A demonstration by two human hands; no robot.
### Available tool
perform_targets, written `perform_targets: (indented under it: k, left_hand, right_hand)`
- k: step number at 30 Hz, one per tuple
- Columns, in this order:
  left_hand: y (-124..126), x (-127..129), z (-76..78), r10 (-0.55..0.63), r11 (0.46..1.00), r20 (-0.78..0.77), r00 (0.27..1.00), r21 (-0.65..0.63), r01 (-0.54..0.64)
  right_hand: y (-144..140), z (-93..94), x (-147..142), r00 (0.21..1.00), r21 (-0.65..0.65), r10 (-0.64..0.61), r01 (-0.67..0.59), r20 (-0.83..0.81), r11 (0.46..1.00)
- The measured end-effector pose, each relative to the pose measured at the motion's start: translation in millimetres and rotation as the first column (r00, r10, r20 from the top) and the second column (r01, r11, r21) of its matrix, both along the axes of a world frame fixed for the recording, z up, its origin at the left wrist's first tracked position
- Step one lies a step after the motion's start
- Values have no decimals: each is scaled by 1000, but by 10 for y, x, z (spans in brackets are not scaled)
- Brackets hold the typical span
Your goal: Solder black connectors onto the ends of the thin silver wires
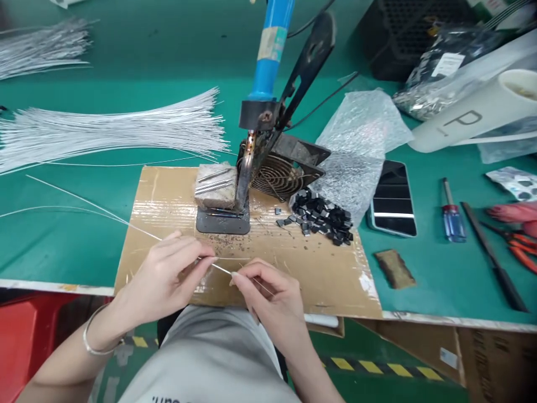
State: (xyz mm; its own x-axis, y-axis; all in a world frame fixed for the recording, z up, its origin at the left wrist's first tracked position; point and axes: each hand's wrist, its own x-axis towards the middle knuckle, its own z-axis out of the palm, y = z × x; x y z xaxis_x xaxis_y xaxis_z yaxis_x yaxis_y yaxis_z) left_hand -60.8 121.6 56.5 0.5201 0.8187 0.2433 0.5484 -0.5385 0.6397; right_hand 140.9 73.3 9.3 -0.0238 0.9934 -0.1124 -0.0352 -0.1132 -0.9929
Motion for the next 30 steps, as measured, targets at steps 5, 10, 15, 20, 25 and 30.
perform_targets:
  k: [5, 10, 15, 20, 25, 30]
  left_hand:
    - [-8, -49, 87, -1, 974, -20, 1000, -227, -3]
    - [67, -69, 200, -72, 792, 36, 997, -606, 79]
    - [153, -32, 239, -98, 706, 100, 990, -695, 140]
    - [184, -21, 201, -97, 732, 65, 993, -671, 115]
    - [187, -75, 174, -170, 789, -24, 985, -603, 121]
    - [10, 32, 88, -113, 938, -96, 989, -339, 74]
  right_hand:
    - [4, -25, 44, 998, 1, -38, 38, -53, 999]
    - [-10, -22, 96, 992, 14, -44, 46, -114, 999]
    - [-36, -44, 118, 989, 36, -33, 39, -148, 999]
    - [-32, -71, 121, 993, 68, -46, 53, -112, 996]
    - [16, -31, 109, 998, 99, -50, 55, -49, 994]
    - [17, 53, 3, 992, 122, -109, 100, 62, 987]
